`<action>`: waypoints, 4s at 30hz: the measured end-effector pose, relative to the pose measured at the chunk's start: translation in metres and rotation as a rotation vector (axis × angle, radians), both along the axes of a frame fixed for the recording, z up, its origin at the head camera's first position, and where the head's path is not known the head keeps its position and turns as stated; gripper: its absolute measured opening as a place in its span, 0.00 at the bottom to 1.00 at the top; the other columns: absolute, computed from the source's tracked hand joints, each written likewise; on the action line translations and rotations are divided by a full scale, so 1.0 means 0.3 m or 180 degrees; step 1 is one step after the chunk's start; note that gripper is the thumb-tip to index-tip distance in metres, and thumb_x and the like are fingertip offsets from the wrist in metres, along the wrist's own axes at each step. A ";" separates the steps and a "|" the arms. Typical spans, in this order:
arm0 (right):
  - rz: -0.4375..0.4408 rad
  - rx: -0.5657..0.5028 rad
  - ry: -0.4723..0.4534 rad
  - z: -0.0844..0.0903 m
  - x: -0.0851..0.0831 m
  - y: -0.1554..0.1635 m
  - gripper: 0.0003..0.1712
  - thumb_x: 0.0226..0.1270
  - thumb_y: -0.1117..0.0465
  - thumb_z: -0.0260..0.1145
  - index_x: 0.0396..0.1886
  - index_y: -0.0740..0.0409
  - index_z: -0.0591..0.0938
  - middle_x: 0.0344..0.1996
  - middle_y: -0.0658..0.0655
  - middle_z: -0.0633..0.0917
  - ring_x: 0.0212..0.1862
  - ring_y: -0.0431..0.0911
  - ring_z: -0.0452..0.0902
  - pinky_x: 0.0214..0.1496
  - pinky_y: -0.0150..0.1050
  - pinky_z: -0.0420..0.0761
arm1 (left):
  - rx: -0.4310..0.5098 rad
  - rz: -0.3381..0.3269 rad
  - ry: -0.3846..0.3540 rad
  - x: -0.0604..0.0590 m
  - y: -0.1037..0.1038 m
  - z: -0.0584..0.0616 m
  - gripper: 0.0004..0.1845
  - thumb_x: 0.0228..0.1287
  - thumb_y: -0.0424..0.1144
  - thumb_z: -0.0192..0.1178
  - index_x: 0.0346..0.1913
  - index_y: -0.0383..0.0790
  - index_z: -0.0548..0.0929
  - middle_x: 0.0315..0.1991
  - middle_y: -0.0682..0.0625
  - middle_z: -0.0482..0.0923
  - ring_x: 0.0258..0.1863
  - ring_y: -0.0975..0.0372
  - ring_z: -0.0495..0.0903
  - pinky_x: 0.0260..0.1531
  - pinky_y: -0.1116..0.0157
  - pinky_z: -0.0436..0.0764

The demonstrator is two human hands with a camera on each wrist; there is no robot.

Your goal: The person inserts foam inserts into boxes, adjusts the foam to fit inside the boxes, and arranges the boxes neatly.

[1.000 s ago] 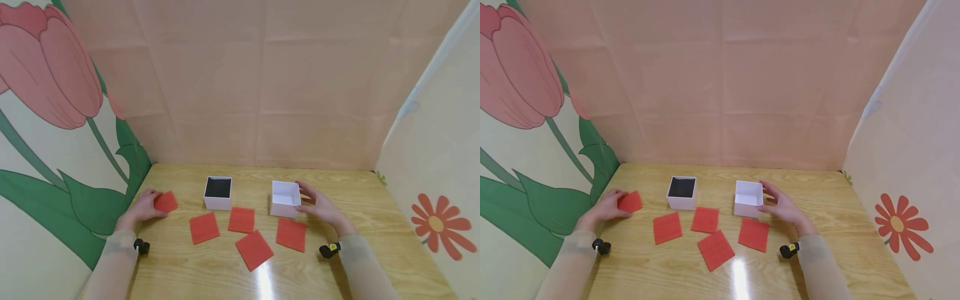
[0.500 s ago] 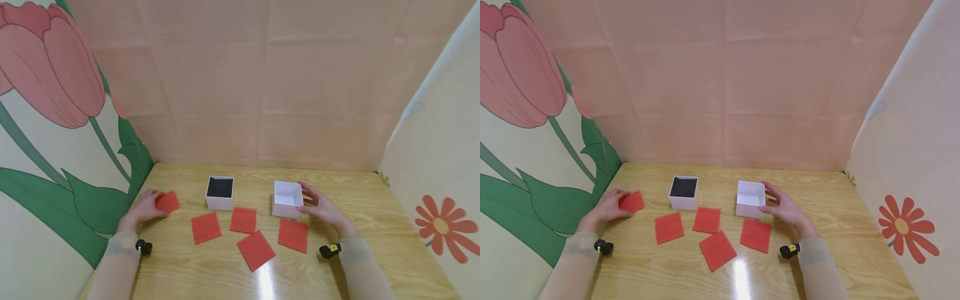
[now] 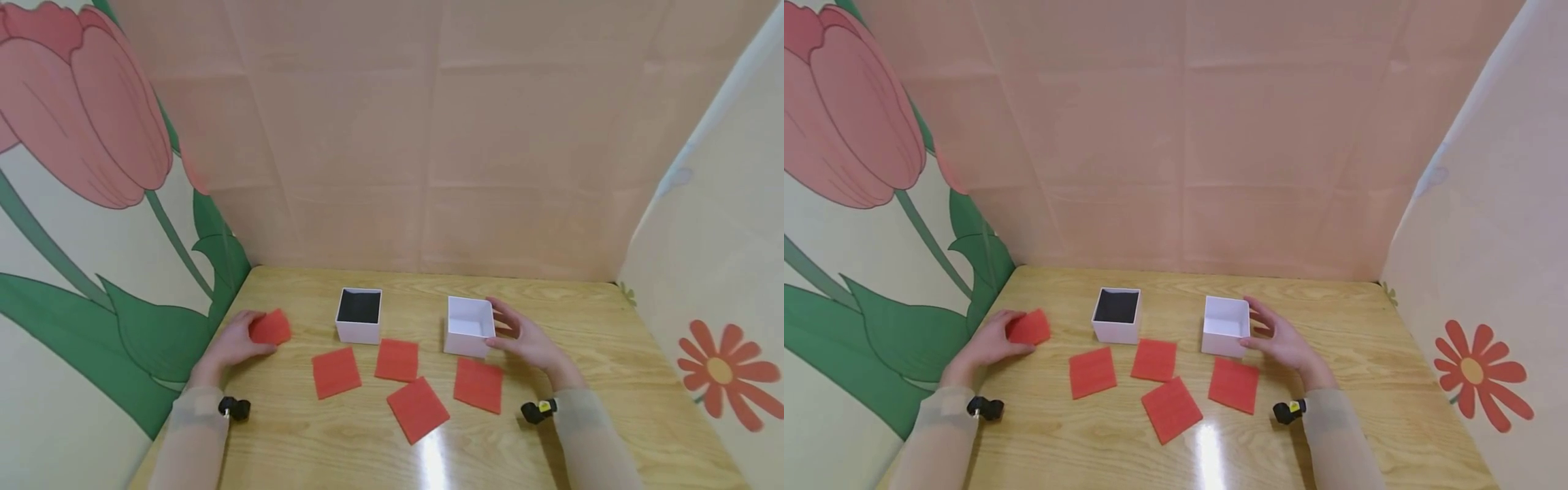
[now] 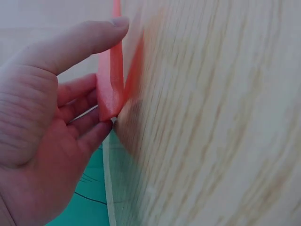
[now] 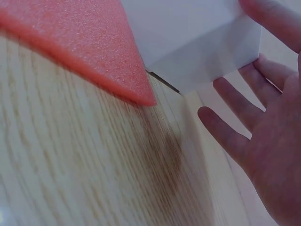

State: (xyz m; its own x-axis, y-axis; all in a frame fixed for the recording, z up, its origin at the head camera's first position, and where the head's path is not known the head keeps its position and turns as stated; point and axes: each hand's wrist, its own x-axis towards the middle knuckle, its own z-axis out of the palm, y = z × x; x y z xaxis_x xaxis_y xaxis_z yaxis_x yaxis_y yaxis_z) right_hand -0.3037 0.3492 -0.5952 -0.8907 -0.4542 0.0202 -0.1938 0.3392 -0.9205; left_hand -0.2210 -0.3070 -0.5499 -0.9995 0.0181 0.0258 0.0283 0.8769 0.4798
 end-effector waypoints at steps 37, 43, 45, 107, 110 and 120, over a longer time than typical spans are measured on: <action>0.0080 -0.0262 0.0010 -0.017 -0.011 -0.015 0.55 0.69 0.56 0.79 0.88 0.36 0.57 0.85 0.62 0.58 0.79 0.72 0.59 0.74 0.71 0.66 | 0.0939 -0.0740 0.0720 -0.056 0.413 0.149 0.47 0.58 0.41 0.83 0.79 0.42 0.70 0.72 0.48 0.70 0.71 0.50 0.72 0.72 0.43 0.72; 0.0042 -0.0178 -0.0018 -0.028 -0.001 -0.007 0.56 0.69 0.54 0.79 0.88 0.36 0.56 0.85 0.62 0.57 0.80 0.71 0.58 0.74 0.70 0.66 | 0.1021 -0.1078 0.0753 -0.068 0.570 0.197 0.47 0.58 0.41 0.83 0.79 0.45 0.70 0.74 0.52 0.68 0.72 0.54 0.70 0.73 0.46 0.71; 0.0040 -0.0177 -0.0038 -0.030 -0.001 -0.006 0.56 0.69 0.54 0.79 0.88 0.36 0.56 0.85 0.63 0.57 0.80 0.71 0.58 0.74 0.70 0.66 | 0.1017 -0.1212 0.0718 -0.077 0.627 0.211 0.47 0.58 0.42 0.83 0.79 0.45 0.70 0.75 0.53 0.67 0.73 0.55 0.69 0.73 0.47 0.71; 0.0029 -0.0130 -0.0050 -0.009 -0.026 -0.032 0.57 0.70 0.51 0.78 0.89 0.41 0.54 0.82 0.65 0.63 0.76 0.72 0.65 0.71 0.70 0.71 | -0.0104 -0.1817 0.0039 -0.296 1.232 0.114 0.46 0.67 0.59 0.73 0.83 0.48 0.68 0.81 0.52 0.65 0.80 0.57 0.63 0.77 0.55 0.67; 0.0032 -0.0110 -0.0030 -0.010 -0.028 -0.033 0.57 0.70 0.50 0.78 0.89 0.41 0.54 0.83 0.65 0.62 0.77 0.72 0.64 0.72 0.71 0.70 | -0.0084 -0.1823 0.0050 -0.296 1.229 0.107 0.46 0.67 0.60 0.73 0.83 0.48 0.68 0.81 0.53 0.65 0.79 0.58 0.64 0.76 0.56 0.68; -0.0051 -0.0055 -0.0093 -0.007 -0.020 -0.026 0.58 0.68 0.47 0.79 0.89 0.37 0.55 0.83 0.62 0.62 0.78 0.70 0.63 0.73 0.71 0.68 | -0.0134 -0.1848 0.0041 -0.295 1.239 0.111 0.47 0.68 0.60 0.72 0.83 0.47 0.67 0.81 0.53 0.65 0.79 0.58 0.64 0.76 0.56 0.68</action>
